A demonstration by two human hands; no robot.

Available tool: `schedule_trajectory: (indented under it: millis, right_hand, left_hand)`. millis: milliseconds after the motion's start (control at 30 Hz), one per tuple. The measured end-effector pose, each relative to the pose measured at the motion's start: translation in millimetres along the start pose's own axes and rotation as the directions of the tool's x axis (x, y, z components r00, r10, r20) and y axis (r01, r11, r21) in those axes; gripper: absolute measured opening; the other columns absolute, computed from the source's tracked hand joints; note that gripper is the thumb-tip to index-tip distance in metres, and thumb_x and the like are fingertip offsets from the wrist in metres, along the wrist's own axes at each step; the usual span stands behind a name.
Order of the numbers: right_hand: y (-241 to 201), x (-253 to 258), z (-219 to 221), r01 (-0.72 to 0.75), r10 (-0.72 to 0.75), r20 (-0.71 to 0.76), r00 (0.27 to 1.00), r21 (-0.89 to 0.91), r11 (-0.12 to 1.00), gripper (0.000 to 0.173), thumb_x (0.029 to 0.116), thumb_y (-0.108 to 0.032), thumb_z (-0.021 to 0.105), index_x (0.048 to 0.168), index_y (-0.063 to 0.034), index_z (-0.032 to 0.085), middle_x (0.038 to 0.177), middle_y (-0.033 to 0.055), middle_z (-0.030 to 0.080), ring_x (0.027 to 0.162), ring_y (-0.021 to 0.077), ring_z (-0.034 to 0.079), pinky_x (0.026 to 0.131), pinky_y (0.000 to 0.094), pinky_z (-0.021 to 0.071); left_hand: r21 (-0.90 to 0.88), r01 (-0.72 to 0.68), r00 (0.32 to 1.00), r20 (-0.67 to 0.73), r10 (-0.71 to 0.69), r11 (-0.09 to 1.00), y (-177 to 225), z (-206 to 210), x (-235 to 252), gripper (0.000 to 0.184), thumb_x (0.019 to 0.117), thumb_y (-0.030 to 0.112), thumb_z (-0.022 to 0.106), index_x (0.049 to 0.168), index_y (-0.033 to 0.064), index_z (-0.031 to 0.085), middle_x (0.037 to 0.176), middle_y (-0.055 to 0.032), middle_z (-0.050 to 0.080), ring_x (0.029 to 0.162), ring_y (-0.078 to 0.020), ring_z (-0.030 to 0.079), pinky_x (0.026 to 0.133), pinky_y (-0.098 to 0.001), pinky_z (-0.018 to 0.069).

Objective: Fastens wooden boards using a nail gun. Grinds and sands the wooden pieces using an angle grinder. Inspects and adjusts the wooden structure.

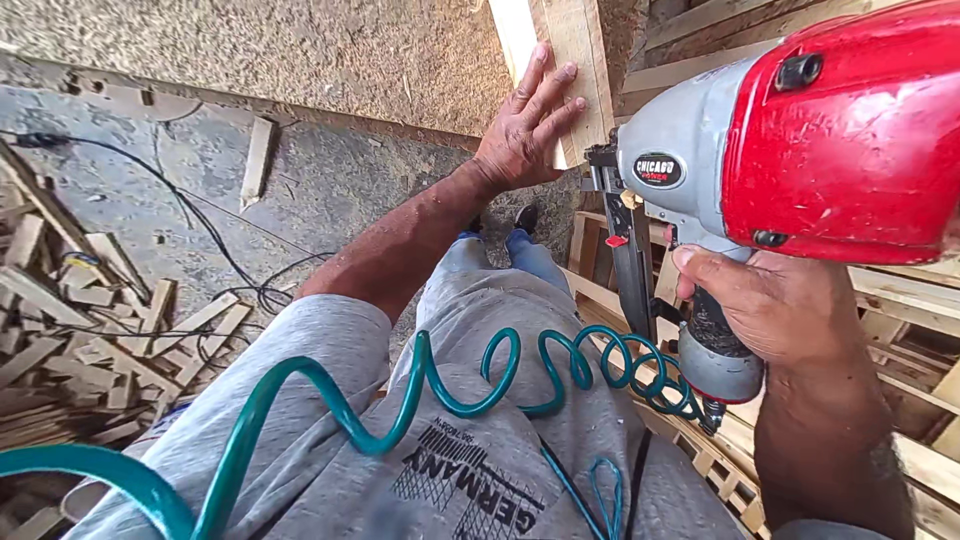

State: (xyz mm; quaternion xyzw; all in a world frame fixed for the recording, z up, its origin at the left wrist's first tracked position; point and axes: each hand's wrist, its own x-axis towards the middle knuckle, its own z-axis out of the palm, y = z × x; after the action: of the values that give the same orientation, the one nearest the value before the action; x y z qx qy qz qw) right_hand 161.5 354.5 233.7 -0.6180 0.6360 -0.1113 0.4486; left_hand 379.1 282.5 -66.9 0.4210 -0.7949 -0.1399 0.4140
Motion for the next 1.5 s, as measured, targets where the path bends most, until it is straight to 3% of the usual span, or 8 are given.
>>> schedule_trajectory:
  millis: [300, 533, 767, 933, 1100, 1300, 1367, 1500]
  right_hand:
    - [83, -68, 15, -0.007, 0.067, -0.240, 0.968, 0.244, 0.970, 0.016, 0.0922, -0.018, 0.069, 0.104, -0.0078, 0.069, 0.086, -0.0041, 0.073, 0.071, 0.0074, 0.071, 0.068, 0.0272, 0.0638]
    - [180, -109, 62, -0.464, 0.518, -0.153, 0.841, 0.288, 0.838, 0.029, 0.0875, -0.023, 0.069, 0.111, -0.0071, 0.068, 0.079, 0.0033, 0.072, 0.060, 0.0158, 0.069, 0.060, 0.0391, 0.0622]
    - [207, -133, 102, -0.667, 0.732, -0.048, 0.680, 0.373, 0.645, 0.027, 0.0890, -0.022, 0.071, 0.110, -0.0046, 0.069, 0.084, 0.0113, 0.071, 0.069, 0.0240, 0.069, 0.068, 0.0521, 0.0584]
    - [174, -127, 132, -0.661, 0.794, -0.072, 0.603, 0.513, 0.548, 0.027, 0.0882, -0.019, 0.075, 0.111, -0.0062, 0.069, 0.085, 0.0087, 0.072, 0.068, 0.0199, 0.069, 0.068, 0.0471, 0.0599]
    - [118, -124, 173, -0.558, 0.832, -0.174, 0.527, 0.668, 0.493, 0.026, 0.0860, -0.017, 0.075, 0.109, -0.0065, 0.069, 0.078, 0.0037, 0.072, 0.059, 0.0144, 0.068, 0.059, 0.0371, 0.0611]
    - [70, -117, 193, -0.402, 0.820, -0.205, 0.535, 0.792, 0.460, 0.027, 0.0840, -0.013, 0.075, 0.109, -0.0038, 0.068, 0.078, 0.0055, 0.072, 0.059, 0.0170, 0.069, 0.055, 0.0330, 0.0612]
    - [60, -115, 188, -0.435, 0.797, -0.207, 0.568, 0.746, 0.504, 0.026, 0.0838, -0.015, 0.074, 0.107, -0.0049, 0.068, 0.077, 0.0035, 0.071, 0.059, 0.0148, 0.068, 0.056, 0.0315, 0.0611]
    - [63, -110, 169, -0.435, 0.680, -0.213, 0.702, 0.628, 0.645, 0.020, 0.0848, -0.022, 0.073, 0.098, -0.0078, 0.070, 0.072, 0.0003, 0.071, 0.059, 0.0115, 0.067, 0.057, 0.0294, 0.0597]
  left_hand:
    - [0.137, 0.040, 0.954, 0.290, -0.079, 0.990, 9, -42, 10, 0.092, 0.0752, 0.063, 0.081, 0.153, 0.0236, 0.049, 0.165, -0.0168, 0.035, 0.154, -0.0462, 0.022, 0.121, -0.0679, 0.0210]
    - [0.186, -0.281, 0.817, 0.561, 0.133, 0.941, 3, -94, 63, 0.088, 0.0828, 0.074, 0.068, 0.145, 0.0132, 0.055, 0.154, -0.0226, 0.048, 0.150, -0.0447, 0.034, 0.121, -0.0691, 0.0213]
    - [0.002, -0.480, 0.417, 0.880, 0.226, 0.878, 7, -60, 140, 0.107, 0.0691, 0.077, 0.075, 0.153, 0.0150, 0.049, 0.155, -0.0189, 0.048, 0.151, -0.0423, 0.033, 0.122, -0.0713, 0.0131]
    - [-0.153, -0.599, 0.252, 0.896, 0.367, 0.786, 7, -40, 165, 0.098, 0.0654, 0.079, 0.072, 0.135, 0.0109, 0.062, 0.113, -0.0209, 0.067, 0.106, -0.0422, 0.065, 0.092, -0.0600, 0.0490]
    - [-0.350, -0.589, -0.068, 0.920, 0.387, 0.729, 8, -74, 170, 0.092, 0.0679, 0.073, 0.077, 0.130, 0.0064, 0.064, 0.107, -0.0207, 0.068, 0.101, -0.0415, 0.066, 0.089, -0.0585, 0.0528]
    - [-0.333, -0.356, -0.432, 0.887, 0.163, 0.873, -27, -69, 163, 0.070, 0.0699, 0.072, 0.078, 0.122, 0.0259, 0.071, 0.094, -0.0032, 0.073, 0.087, -0.0266, 0.071, 0.077, -0.0622, 0.0569]
    - [-0.205, -0.314, -0.346, 0.934, 0.090, 0.927, -25, -64, 165, 0.060, 0.0783, 0.063, 0.079, 0.120, 0.0206, 0.074, 0.099, -0.0089, 0.074, 0.093, -0.0325, 0.071, 0.082, -0.0664, 0.0555]
    - [-0.004, -0.013, 0.498, 0.867, 0.010, 1.000, -13, -112, 196, 0.041, 0.0990, 0.047, 0.062, 0.115, 0.0114, 0.073, 0.115, -0.0085, 0.074, 0.111, -0.0238, 0.070, 0.100, -0.0527, 0.0546]
